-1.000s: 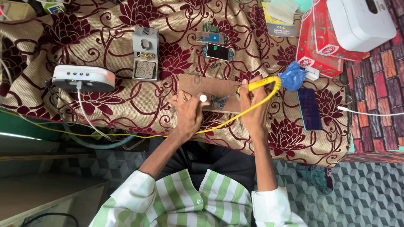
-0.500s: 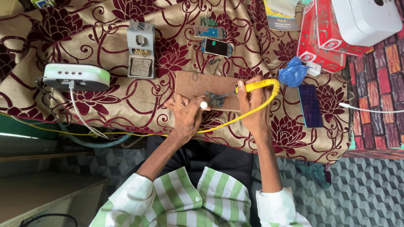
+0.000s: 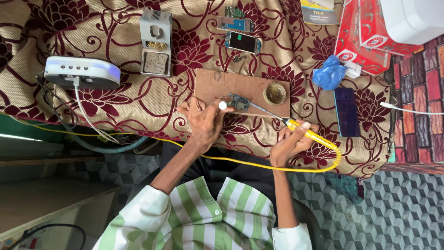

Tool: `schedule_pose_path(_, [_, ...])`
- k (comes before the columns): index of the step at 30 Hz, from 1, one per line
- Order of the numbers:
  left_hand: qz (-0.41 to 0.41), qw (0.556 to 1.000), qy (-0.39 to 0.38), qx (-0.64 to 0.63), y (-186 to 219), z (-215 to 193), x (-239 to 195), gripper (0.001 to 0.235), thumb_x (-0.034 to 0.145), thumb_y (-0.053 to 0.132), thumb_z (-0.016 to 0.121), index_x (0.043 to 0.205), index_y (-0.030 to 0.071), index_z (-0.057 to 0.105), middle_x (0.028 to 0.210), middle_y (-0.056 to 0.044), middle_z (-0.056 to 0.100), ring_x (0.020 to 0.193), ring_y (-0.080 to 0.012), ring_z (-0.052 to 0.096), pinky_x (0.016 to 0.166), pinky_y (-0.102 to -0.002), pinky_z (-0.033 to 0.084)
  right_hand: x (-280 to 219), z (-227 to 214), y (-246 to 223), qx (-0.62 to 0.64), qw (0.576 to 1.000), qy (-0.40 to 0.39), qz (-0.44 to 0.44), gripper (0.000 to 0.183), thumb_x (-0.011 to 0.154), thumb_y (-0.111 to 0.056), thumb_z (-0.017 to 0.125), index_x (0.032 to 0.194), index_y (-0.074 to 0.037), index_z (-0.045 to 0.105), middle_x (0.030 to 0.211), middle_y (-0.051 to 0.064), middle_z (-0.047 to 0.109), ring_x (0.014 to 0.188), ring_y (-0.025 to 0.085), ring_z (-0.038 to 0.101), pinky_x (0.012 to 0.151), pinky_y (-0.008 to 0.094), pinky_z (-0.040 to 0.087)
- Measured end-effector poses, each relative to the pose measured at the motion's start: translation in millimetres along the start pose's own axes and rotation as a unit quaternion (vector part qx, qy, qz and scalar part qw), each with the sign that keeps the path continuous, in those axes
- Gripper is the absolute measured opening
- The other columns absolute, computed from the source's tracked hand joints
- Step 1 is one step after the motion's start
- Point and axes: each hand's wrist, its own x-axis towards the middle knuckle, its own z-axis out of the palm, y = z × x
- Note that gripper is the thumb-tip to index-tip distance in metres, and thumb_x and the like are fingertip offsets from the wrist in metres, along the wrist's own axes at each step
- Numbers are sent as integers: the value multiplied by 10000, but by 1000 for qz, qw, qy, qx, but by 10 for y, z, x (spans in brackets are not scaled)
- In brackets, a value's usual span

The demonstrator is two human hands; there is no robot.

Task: The person uses a soldering iron to apply heat to a small electronic circuit board held in place by a white tool. The person repeatedly dips the soldering iron tip into a small container of liquid and continues to work on the board.

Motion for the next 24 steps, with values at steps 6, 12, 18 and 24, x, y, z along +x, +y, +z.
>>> schedule_pose_path(6, [23,1000,-7,-1,39,-91,23,232,924,189,805,1133,161,708,976,80,736,824,-179,428,866,-398,238,-34,58,-20,-44,997,-66,-22,243,1139,-246,455,1026,-32,437,794,30,475,577,51,389,493,209,340])
schedule_pose_path(12, [19,999,-30,7,-14,-55,-39,218,918,170,804,1113,159,708,879,52,659,801,-184,429,839,-409,245,-36,89,-158,-130,978,-156,-48,191,1124,-165,492,1050,10,469,771,50,524,594,65,457,536,230,376])
schedule_pose_path(18, [9,999,-41,15,-36,-22,-111,224,915,144,783,1127,170,713,799,49,562,810,-179,423,841,-407,243,170,106,-528,-268,901,-295,-170,143,1091,-108,537,1073,33,550,823,129,632,673,214,608,624,354,472])
schedule_pose_path(24, [3,999,-34,-15,-18,-16,-32,208,922,175,776,1126,181,738,724,24,521,803,-174,415,820,-398,237,409,228,-891,-258,833,-438,-219,92,982,-50,622,1037,24,611,892,168,668,781,321,664,709,411,520])
